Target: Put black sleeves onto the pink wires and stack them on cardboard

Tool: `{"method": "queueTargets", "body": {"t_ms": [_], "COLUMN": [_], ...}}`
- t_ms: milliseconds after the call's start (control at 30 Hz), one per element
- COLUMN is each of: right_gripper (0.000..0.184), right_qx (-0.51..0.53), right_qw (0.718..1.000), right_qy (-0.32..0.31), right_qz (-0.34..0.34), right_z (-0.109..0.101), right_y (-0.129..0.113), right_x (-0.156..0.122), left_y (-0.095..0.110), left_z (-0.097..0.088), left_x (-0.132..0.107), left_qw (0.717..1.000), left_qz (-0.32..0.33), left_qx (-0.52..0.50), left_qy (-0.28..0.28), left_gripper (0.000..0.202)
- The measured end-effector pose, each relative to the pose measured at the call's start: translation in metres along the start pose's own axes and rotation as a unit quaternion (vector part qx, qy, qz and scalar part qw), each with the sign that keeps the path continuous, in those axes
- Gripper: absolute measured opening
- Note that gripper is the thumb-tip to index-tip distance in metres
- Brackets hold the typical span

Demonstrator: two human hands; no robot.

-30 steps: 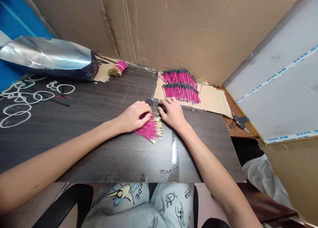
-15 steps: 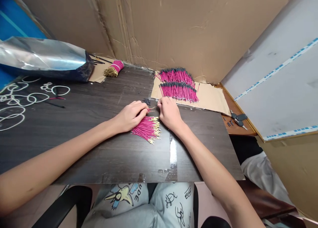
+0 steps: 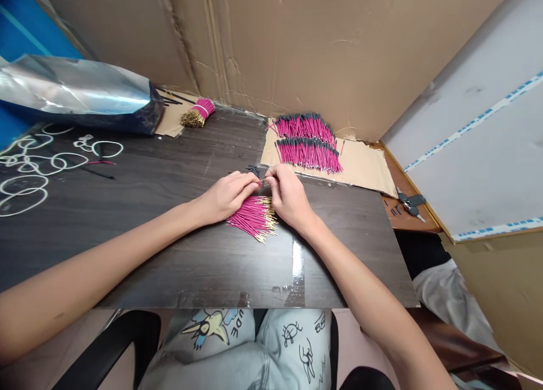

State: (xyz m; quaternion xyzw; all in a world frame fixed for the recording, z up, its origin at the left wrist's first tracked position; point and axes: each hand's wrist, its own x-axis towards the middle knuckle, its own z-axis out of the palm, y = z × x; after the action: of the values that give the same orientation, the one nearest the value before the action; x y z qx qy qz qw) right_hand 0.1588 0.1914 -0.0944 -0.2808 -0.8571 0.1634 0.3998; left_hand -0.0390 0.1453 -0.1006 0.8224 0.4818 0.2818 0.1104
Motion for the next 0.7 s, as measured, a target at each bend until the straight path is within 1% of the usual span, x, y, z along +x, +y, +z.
{"method": "queueTargets", "body": {"t_ms": [133, 233, 500, 700], "right_gripper": [0.007, 0.006, 0.015, 0.016], "right_qx": [0.024, 0.040, 0.084, 0.105], "right_qw": [1.000, 0.999, 0.996, 0.994], "right_qy": [-0.008, -0.011, 0.017, 0.004], "right_qz": [-0.012, -0.004, 0.021, 0.040], "right_z": [0.0017, 0.0020, -0.0028, -0.0021], "right_y": [0.0024, 0.0046, 0.0067, 0.0057], "right_x": [-0.0012, -0.0015, 0.0000, -0.0007], "left_y": [0.0020, 0.0022, 0.0032, 0.0025], "left_z": [-0.0006, 0.0001, -0.0032, -0.0043], "left_x": [-0.0011, -0.0020, 0.0000, 0.0005], "left_qw": [1.000, 0.999, 0.997, 0.997], "left_qz": [-0.010, -0.022, -0.079, -0.069], "left_qx": [0.025, 0.032, -0.001, -0.013], "left_qy": [-0.011, -0.016, 0.010, 0.020], "left_gripper": [0.030, 0.029, 0.029, 0.031]}}
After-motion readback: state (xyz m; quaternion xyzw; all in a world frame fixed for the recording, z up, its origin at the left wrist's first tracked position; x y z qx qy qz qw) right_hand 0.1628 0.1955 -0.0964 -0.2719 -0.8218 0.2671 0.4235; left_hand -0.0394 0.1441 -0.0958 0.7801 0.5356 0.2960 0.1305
